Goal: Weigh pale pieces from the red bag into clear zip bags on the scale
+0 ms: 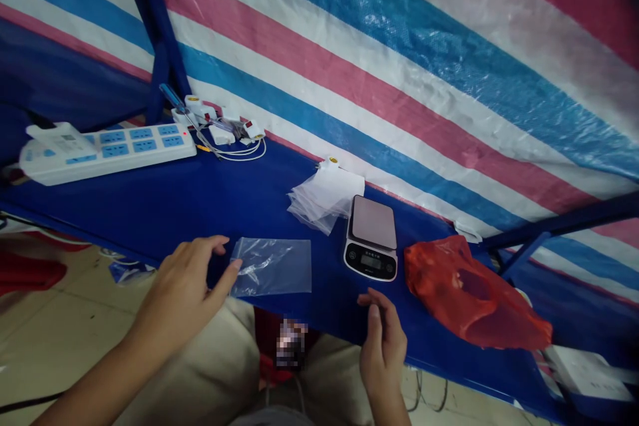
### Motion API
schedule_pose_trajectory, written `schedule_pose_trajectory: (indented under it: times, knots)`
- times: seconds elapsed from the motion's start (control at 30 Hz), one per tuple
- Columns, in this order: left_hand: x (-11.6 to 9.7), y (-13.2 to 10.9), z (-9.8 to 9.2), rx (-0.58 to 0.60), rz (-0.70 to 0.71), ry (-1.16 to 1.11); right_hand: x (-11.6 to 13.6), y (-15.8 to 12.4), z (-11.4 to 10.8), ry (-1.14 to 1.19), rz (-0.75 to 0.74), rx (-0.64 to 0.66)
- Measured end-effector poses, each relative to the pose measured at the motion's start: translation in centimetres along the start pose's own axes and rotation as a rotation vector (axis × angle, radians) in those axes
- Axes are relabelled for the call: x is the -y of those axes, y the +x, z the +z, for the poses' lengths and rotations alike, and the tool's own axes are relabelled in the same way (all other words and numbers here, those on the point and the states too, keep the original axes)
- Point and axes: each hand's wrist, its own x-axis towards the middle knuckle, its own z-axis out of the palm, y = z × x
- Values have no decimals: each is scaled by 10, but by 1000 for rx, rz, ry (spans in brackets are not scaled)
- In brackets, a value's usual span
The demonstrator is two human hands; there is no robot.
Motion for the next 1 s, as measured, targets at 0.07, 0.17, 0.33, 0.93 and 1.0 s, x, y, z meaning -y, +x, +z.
schedule_pose_trajectory:
  times: [0.07, 0.17, 0.33, 0.93, 1.0]
  knots:
    - [-4, 4, -2, 68, -88, -4, -4, 1, -3, 3, 20, -24]
    - [-11, 14, 1, 141, -111, 18, -2, 3, -2, 16, 14, -15]
    - [-17, 25, 6, 148, -119, -29, -1, 4, 0, 45, -1, -13]
    - [-217, 71, -29, 623, 1013, -540, 87, 13, -119, -193, -305, -96]
    - [-248, 74, -12, 725, 1101, -565, 78, 12, -138, -286, -280, -70]
